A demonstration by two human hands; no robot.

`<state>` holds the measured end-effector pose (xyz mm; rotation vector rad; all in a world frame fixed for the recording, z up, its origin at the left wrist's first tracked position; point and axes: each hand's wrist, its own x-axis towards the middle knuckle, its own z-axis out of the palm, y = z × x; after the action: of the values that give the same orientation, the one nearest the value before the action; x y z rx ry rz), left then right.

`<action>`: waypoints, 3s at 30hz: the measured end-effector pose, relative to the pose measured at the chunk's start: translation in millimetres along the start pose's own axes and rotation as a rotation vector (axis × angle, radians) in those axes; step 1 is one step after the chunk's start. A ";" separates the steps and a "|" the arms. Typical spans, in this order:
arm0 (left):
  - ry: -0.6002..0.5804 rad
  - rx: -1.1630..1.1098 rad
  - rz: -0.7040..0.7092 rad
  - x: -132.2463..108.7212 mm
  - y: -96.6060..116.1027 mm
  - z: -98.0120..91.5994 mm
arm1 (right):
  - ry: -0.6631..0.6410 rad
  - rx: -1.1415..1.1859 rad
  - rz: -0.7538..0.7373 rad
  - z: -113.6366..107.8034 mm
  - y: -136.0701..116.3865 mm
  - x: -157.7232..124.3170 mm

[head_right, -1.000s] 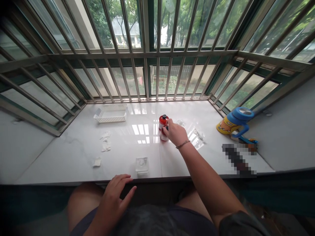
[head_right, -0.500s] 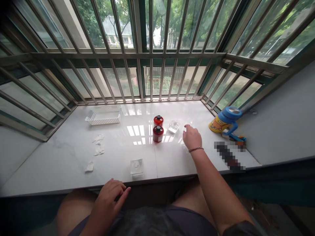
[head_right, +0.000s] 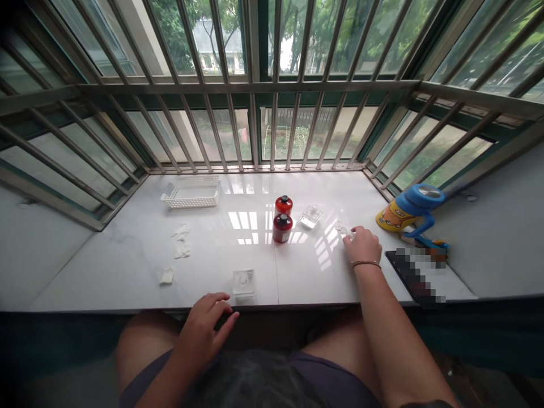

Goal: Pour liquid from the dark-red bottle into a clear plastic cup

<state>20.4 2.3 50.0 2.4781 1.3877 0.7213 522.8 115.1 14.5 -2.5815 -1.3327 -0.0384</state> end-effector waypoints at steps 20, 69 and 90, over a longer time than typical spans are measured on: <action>-0.120 0.065 -0.010 -3.9 -1.0 42.0 | -0.356 0.735 -0.671 -78.5 -138.1 -192.9; -0.218 0.142 -0.027 -0.9 2.6 42.5 | -0.530 0.989 -0.569 -8.1 -171.7 -231.7; -0.182 0.093 -0.030 -2.8 0.6 44.8 | -0.568 0.982 -0.612 -7.6 -175.6 -229.6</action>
<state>42.5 2.0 11.0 2.5139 1.4178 0.4215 247.5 27.4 26.4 -1.3443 -1.6729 1.0190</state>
